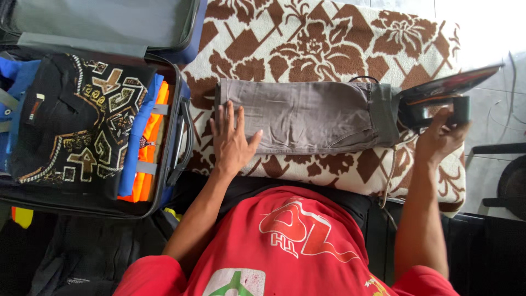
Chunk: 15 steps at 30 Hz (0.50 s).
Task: The person irons a pair of gray shorts laid on a patterned surface, smoothing the fabric with an iron and adjusting the garment with both hands. The person folds the shorts and places them into an open suitcase containing other folded clothes.
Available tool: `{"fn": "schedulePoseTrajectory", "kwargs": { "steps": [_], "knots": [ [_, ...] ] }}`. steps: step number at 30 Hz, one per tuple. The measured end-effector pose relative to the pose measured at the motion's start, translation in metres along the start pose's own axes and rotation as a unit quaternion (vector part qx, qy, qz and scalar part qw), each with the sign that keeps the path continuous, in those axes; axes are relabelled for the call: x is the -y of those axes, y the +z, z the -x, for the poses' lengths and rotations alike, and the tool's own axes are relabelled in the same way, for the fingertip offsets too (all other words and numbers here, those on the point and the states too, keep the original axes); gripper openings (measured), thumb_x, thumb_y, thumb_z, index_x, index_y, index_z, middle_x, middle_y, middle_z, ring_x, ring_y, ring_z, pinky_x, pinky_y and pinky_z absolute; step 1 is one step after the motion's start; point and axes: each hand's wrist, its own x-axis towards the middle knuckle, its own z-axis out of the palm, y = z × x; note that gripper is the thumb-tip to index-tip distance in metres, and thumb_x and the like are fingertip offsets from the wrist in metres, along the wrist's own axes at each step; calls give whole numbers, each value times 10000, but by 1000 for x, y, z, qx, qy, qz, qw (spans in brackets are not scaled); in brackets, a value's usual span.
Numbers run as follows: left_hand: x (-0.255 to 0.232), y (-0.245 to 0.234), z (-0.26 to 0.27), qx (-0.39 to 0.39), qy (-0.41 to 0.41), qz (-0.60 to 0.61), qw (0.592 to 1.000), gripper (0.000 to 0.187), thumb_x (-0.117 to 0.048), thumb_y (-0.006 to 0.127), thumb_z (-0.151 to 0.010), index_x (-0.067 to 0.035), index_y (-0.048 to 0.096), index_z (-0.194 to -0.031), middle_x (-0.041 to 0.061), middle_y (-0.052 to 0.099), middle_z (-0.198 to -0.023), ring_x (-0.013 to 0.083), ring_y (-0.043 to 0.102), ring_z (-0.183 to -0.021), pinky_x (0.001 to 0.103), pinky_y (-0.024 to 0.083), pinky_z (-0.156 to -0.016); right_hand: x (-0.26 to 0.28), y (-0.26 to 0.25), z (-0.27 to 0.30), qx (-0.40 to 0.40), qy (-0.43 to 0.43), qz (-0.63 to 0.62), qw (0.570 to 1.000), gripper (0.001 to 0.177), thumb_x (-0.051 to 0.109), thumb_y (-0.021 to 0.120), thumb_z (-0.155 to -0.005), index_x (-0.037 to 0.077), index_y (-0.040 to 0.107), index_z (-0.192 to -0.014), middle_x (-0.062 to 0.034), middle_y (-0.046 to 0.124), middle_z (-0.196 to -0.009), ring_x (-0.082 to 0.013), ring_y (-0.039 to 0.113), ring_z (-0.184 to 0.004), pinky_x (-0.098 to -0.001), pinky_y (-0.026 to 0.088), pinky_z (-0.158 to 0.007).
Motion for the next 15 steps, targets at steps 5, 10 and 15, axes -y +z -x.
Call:
{"fn": "schedulePoseTrajectory", "kwargs": {
  "steps": [5,10,15],
  "knots": [
    [15,-9,6,13,-23,0,1000,869,-535,623,-928,-10,348,-1563,146,194,-1690,401,153,-1550,643,124,-1226,41,-10,-49,101,-161,-80,978,292,179,612,-1104,-56,561,-1269,-138,720,-1073,-208,726,-902,-370,583,-759],
    [23,-13,-3,18,-18,52,998,858,-482,638,-909,-15,339,-1564,145,169,-1701,390,139,-1556,630,157,-1202,155,-22,-81,295,-144,153,932,346,291,704,-1082,-34,675,-1198,-185,716,-931,-197,655,-651,-372,554,-546],
    [38,-3,-34,32,6,32,999,862,-560,522,-969,-46,258,-1608,113,101,-1716,357,67,-1576,612,72,-1243,250,13,-44,449,-121,252,849,381,427,662,-977,151,702,-1237,-107,760,-881,-197,667,-535,-396,583,-467]
  ]
}}
